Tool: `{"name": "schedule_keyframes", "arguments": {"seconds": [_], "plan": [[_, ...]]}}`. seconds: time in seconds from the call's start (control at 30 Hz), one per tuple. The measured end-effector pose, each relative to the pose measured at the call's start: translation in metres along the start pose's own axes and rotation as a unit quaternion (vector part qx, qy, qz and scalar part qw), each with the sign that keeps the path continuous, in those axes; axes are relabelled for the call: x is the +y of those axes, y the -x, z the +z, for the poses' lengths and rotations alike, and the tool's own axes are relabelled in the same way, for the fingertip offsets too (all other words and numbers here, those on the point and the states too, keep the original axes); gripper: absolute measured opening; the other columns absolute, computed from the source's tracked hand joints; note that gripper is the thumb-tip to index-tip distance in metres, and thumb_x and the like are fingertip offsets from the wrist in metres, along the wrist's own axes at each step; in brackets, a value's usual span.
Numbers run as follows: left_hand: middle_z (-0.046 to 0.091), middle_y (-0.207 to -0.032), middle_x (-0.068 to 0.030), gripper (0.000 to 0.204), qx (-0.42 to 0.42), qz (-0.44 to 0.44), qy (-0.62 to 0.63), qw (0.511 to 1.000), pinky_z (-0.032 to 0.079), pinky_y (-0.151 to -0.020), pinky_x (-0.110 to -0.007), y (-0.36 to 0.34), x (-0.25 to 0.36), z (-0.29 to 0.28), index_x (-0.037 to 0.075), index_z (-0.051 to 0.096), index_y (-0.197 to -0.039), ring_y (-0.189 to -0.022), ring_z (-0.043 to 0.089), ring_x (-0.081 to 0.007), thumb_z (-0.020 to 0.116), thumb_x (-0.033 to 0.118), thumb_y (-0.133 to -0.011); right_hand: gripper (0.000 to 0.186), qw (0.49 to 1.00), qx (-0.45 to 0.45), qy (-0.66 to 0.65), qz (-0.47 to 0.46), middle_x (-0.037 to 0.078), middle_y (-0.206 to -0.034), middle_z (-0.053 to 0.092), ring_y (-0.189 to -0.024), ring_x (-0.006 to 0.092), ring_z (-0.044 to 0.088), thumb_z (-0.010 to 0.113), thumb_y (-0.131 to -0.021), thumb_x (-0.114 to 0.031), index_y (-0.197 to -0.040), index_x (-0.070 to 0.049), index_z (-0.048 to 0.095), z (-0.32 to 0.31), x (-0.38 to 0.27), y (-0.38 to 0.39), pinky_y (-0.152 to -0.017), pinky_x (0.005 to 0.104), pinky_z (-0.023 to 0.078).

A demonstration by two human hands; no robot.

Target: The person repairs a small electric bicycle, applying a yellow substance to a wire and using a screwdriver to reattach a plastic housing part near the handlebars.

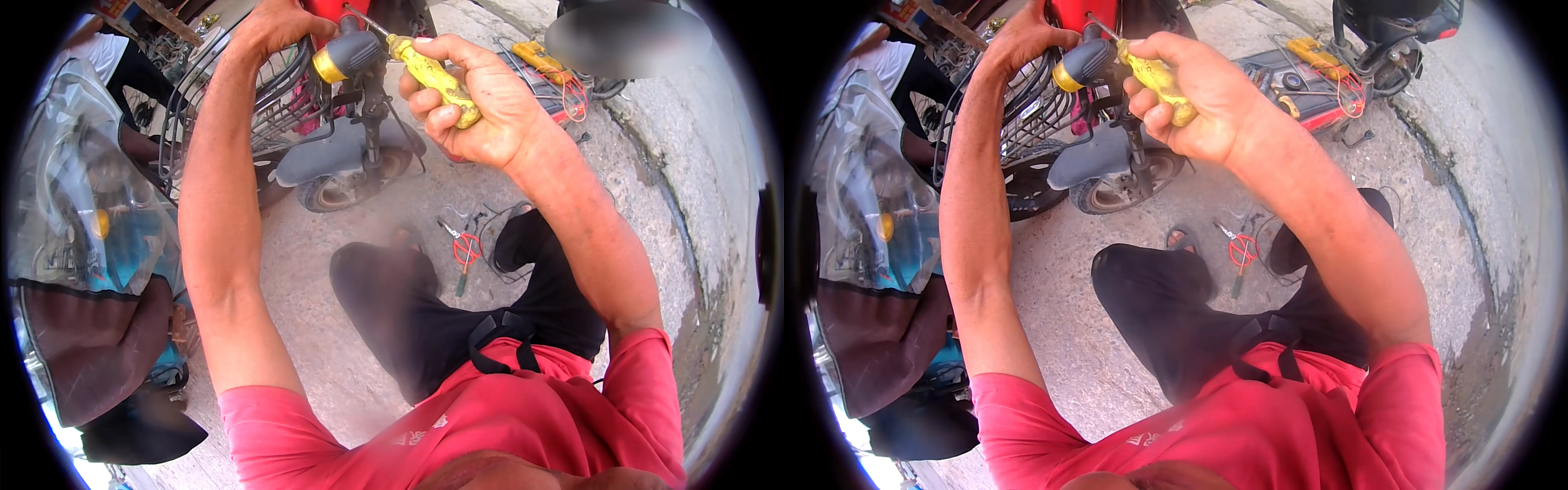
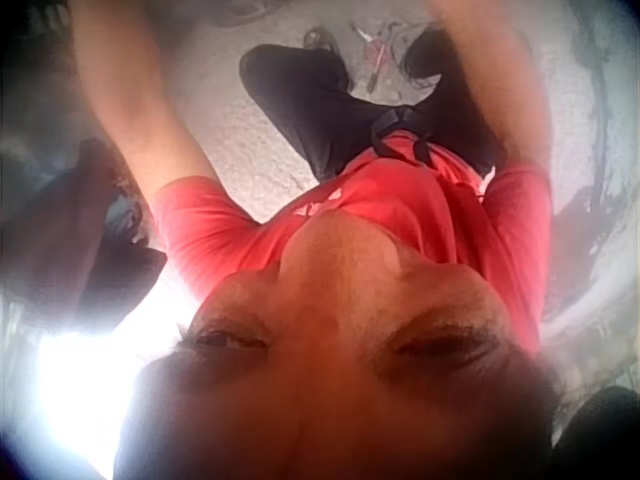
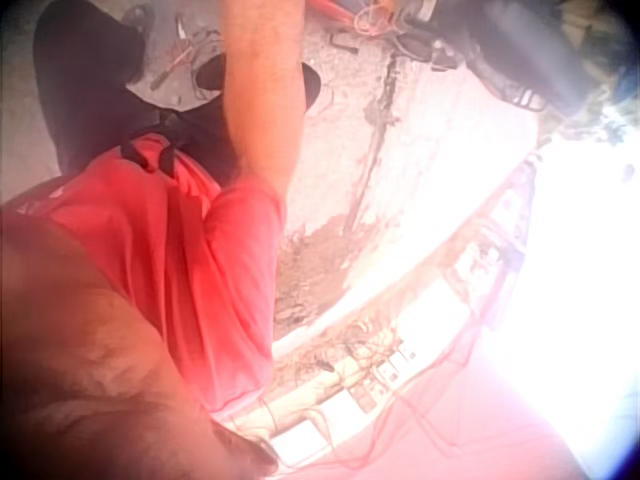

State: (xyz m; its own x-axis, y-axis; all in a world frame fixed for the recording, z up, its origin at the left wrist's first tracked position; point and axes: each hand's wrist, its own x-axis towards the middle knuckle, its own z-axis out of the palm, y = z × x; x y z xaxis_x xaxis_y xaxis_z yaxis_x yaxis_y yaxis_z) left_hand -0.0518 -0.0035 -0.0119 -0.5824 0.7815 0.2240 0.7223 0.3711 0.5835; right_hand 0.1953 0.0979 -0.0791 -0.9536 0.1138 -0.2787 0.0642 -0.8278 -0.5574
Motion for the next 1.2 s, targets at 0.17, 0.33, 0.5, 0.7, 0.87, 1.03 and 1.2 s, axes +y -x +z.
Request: {"name": "schedule_keyframes", "arguments": {"seconds": [0.17, 0.33, 0.5, 0.7, 0.87, 1.03, 1.2], "plan": [[0.071, -0.102, -0.0142, 0.079, 0.005, 0.015, -0.012, 1.0, 0.057, -0.082, -0.037, 0.0, -0.004, 0.0, -0.007, 0.055, -0.128, -0.094, 0.068, -0.0236, 0.089, 0.01, -0.059, 0.024, 0.975, 0.141, 0.156, -0.072, 0.001, -0.088, 0.062, -0.063, 0.008, 0.056, 0.064, -0.103, -0.029, -0.112, -0.007, 0.063, 0.021, 0.015, 0.007, -0.052, 0.0216, 0.05], [0.071, -0.1, -0.0137, 0.078, 0.003, 0.009, -0.018, 1.0, 0.057, -0.082, -0.037, 0.004, 0.005, -0.002, -0.006, 0.056, -0.127, -0.093, 0.068, -0.0237, 0.089, 0.01, -0.059, 0.024, 0.996, 0.039, 0.064, -0.043, 0.002, -0.087, 0.063, -0.064, 0.0072, 0.058, 0.06, -0.105, -0.029, -0.112, -0.007, 0.061, 0.002, 0.013, 0.001, -0.052, 0.0199, 0.049], [0.071, -0.101, -0.014, 0.078, 0.012, 0.015, 0.005, 1.0, 0.057, -0.083, -0.037, 0.008, 0.007, -0.001, -0.005, 0.057, -0.128, -0.094, 0.068, -0.0239, 0.089, 0.01, -0.058, 0.023, 0.998, -0.055, -0.022, 0.016, 0.002, -0.088, 0.063, -0.066, 0.0073, 0.06, 0.06, -0.104, -0.029, -0.108, -0.007, 0.061, -0.009, 0.009, -0.007, -0.053, 0.0197, 0.05], [0.072, -0.104, -0.0145, 0.084, 0.011, -0.005, -0.042, 0.999, 0.057, -0.084, -0.037, 0.006, 0.003, -0.001, -0.005, 0.055, -0.132, -0.095, 0.069, -0.0244, 0.09, 0.014, -0.058, 0.022, 0.991, 0.093, 0.083, -0.039, 0.002, -0.087, 0.064, -0.068, 0.0088, 0.062, 0.063, -0.103, -0.029, -0.108, -0.007, 0.062, 0.008, 0.014, -0.005, -0.051, 0.0214, 0.052], [0.072, -0.105, -0.0147, 0.085, 0.014, -0.023, -0.027, 0.999, 0.058, -0.084, -0.037, 0.005, 0.001, -0.002, -0.005, 0.054, -0.133, -0.096, 0.07, -0.0247, 0.09, 0.016, -0.058, 0.027, 0.989, 0.099, 0.095, -0.061, 0.002, -0.088, 0.063, -0.067, 0.0088, 0.061, 0.062, -0.104, -0.031, -0.111, -0.005, 0.061, 0.009, 0.019, -0.003, -0.053, 0.0219, 0.052], [0.072, -0.105, -0.015, 0.083, 0.008, -0.007, -0.008, 1.0, 0.058, -0.081, -0.037, 0.004, 0.005, 0.0, -0.005, 0.054, -0.132, -0.096, 0.07, -0.0247, 0.089, 0.013, -0.059, 0.03, 0.976, -0.123, -0.162, 0.083, 0.0, -0.085, 0.06, -0.058, 0.0041, 0.054, 0.059, -0.104, -0.032, -0.112, -0.003, 0.059, -0.012, 0.015, -0.018, -0.048, 0.0195, 0.042], [0.072, -0.108, -0.014, 0.087, -0.005, 0.046, -0.043, 0.998, 0.055, -0.088, -0.035, -0.001, -0.013, -0.001, -0.003, 0.053, -0.139, -0.097, 0.07, -0.0221, 0.089, 0.015, -0.062, 0.028, 0.998, -0.012, -0.049, 0.034, 0.001, -0.084, 0.062, -0.062, 0.0074, 0.057, 0.068, -0.098, -0.03, -0.107, -0.005, 0.059, 0.007, 0.007, -0.008, -0.048, 0.0218, 0.047]]}}
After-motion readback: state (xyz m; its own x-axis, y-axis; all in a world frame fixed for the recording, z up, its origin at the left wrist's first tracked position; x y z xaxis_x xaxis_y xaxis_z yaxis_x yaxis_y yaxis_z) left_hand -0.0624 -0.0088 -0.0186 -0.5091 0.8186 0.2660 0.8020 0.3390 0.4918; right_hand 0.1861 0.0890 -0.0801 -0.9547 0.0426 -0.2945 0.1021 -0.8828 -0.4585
